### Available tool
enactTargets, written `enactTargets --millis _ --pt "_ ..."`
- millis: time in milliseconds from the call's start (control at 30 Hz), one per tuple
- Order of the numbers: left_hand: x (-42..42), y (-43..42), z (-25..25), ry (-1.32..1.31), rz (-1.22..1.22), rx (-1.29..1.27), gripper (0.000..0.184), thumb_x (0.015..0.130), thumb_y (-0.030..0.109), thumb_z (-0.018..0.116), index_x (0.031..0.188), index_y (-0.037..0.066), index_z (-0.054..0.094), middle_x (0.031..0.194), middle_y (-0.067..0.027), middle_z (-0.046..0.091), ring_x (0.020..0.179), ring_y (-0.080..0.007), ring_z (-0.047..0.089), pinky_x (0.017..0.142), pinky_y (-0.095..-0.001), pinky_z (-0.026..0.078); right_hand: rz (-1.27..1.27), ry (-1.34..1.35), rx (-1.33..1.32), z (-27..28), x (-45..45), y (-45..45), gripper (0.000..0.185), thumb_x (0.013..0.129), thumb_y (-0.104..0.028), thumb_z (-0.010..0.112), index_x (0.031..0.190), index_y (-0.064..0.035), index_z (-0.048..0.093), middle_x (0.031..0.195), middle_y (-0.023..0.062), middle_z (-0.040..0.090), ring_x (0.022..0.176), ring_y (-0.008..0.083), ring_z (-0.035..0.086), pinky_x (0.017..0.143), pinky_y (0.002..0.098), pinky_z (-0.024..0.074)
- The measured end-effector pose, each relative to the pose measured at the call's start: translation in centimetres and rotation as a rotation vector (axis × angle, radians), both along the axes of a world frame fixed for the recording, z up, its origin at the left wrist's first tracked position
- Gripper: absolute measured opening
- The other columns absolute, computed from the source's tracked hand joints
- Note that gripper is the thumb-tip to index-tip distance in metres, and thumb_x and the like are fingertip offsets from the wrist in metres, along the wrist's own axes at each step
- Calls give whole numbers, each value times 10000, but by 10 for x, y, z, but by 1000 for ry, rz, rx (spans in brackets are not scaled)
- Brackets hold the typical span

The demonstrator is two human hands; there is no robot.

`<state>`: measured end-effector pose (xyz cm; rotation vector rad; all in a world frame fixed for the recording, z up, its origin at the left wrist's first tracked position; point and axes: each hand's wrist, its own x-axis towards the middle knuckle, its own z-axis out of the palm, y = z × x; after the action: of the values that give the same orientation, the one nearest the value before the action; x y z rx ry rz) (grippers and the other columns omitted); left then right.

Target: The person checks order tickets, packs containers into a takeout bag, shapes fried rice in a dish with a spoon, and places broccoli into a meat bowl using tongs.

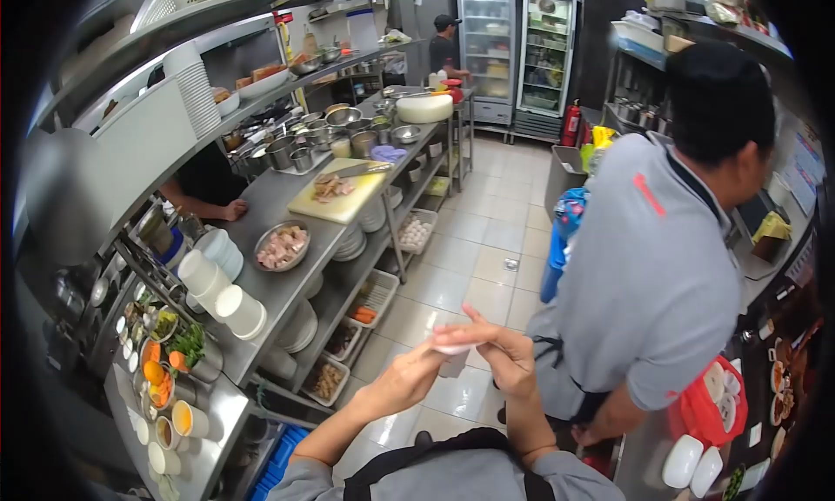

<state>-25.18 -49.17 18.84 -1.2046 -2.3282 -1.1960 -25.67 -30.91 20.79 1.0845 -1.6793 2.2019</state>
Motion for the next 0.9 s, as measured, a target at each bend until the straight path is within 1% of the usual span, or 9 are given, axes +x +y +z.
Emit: enactTargets --millis 167,200,333,500,600,633,667,700,900 --pt "-100 -40 28 70 -46 -138 491 696 -149 427 1168 -24 477 1241 -156 438 1054 -318 501 852 -370 441 -220 149 204 19 -98 -27 328 798 91 418 1042 -38 594 1020 85 637 1019 230 583 1026 451 234" --pt "-124 -44 33 86 -67 -198 527 688 -139 435 1200 -18 450 1267 -157 416 1067 -305 491 883 -371 421 -300 200 263 24 -117 -27 318 787 101 456 1022 -51 606 1003 66 643 981 221 601 979 433 325" --pt "-249 -56 34 217 -283 -201 552 697 -101 445 1238 -3 406 1314 -161 360 1020 -324 512 872 -363 446 -392 427 397 34 -214 -17 267 755 119 496 956 -11 615 952 89 648 901 232 621 840 337 461" --pt "-391 -63 82 242 -160 -544 732 651 -136 376 1345 56 249 1384 -139 246 963 -343 555 749 -365 509 -462 568 486 76 -352 -8 287 744 100 526 1004 -2 591 978 123 627 898 244 611 759 315 480" --pt "-480 -78 114 430 -2 -574 701 676 -108 381 1346 53 249 1378 -164 256 1052 -344 512 846 -375 473 -420 651 409 108 -455 -19 295 752 64 544 1037 -4 578 1012 126 603 901 243 597 738 304 483" --pt "-502 -85 131 303 98 -603 677 694 -108 372 1340 64 267 1364 -179 276 1089 -340 488 879 -380 455 -386 673 374 118 -492 -26 297 756 49 550 1048 -6 573 1024 125 595 903 241 592 733 299 484" --pt "-541 -98 135 461 180 -581 645 696 -103 404 1311 72 318 1332 -158 332 1058 -330 513 866 -375 464 -335 654 357 127 -529 -36 283 774 22 548 1053 -14 575 1030 121 588 906 220 584 735 293 482" --pt "-558 -102 158 268 297 -572 625 679 -106 450 1269 86 373 1287 -126 391 1018 -332 535 851 -380 469 -281 630 344 133 -566 -49 270 791 -6 546 1059 -23 577 1037 116 580 908 200 576 736 287 480" --pt "-741 -215 240 842 648 -358 397 711 -63 424 1088 3 529 1063 -178 532 985 -341 531 841 -384 428 -70 543 235 172 -788 -153 218 830 -104 540 1028 -45 609 892 58 614 813 113 577 653 250 485"
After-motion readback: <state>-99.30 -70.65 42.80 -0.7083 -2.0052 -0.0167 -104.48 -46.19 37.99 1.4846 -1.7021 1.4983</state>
